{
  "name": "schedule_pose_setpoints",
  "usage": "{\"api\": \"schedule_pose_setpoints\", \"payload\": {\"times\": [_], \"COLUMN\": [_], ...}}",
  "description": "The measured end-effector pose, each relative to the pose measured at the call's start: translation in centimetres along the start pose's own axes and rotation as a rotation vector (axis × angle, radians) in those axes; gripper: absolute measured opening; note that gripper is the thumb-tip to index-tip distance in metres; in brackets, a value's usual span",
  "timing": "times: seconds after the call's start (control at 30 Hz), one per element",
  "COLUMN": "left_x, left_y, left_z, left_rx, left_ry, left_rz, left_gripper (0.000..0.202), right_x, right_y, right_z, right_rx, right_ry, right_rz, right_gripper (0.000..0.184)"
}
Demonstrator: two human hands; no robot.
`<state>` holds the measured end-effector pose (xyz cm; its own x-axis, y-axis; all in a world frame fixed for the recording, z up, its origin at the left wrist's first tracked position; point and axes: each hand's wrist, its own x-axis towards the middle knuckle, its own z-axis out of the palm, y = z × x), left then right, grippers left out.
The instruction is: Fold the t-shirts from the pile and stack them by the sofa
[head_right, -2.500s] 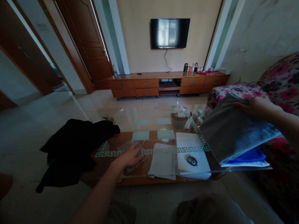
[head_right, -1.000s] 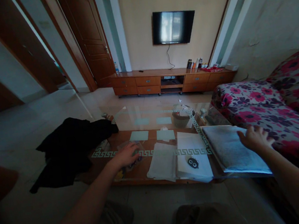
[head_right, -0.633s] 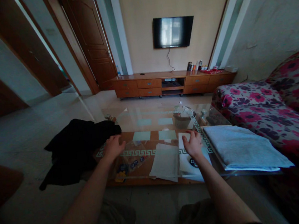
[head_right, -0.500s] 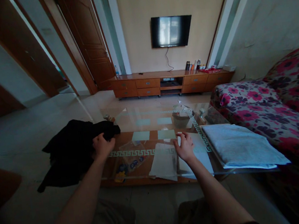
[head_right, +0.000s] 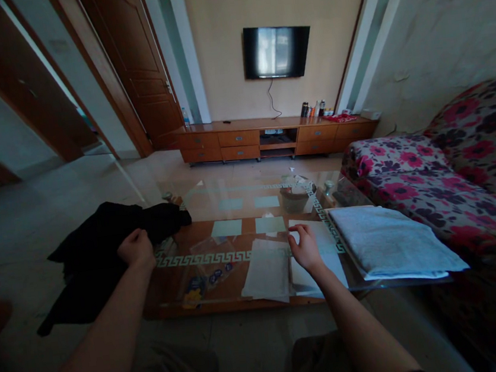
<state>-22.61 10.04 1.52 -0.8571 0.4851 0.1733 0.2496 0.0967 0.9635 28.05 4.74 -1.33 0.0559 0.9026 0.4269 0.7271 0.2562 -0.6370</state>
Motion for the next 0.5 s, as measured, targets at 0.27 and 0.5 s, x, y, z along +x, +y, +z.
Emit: {"api": "schedule_pose_setpoints", "payload": {"times": [0.27, 0.5], "left_x": [-12.6, -19.7], "left_y": [9.8, 10.1], "left_z": [-0.3, -2.8], "left_rx": [-0.364, -0.016], "left_ry": [-0.678, -2.082], "left_rz": [0.316, 0.34], "left_gripper": [0.025, 0.033], "right_x": [-1.5, -3.4], "right_y": [-3.4, -7.3], "right_z": [3.1, 3.6], "right_rx": [0.173, 0.561], "right_ry": [-0.244, -0.325], "right_rz": [-0.085, -0.021], "right_gripper": [0.056, 0.063]}}
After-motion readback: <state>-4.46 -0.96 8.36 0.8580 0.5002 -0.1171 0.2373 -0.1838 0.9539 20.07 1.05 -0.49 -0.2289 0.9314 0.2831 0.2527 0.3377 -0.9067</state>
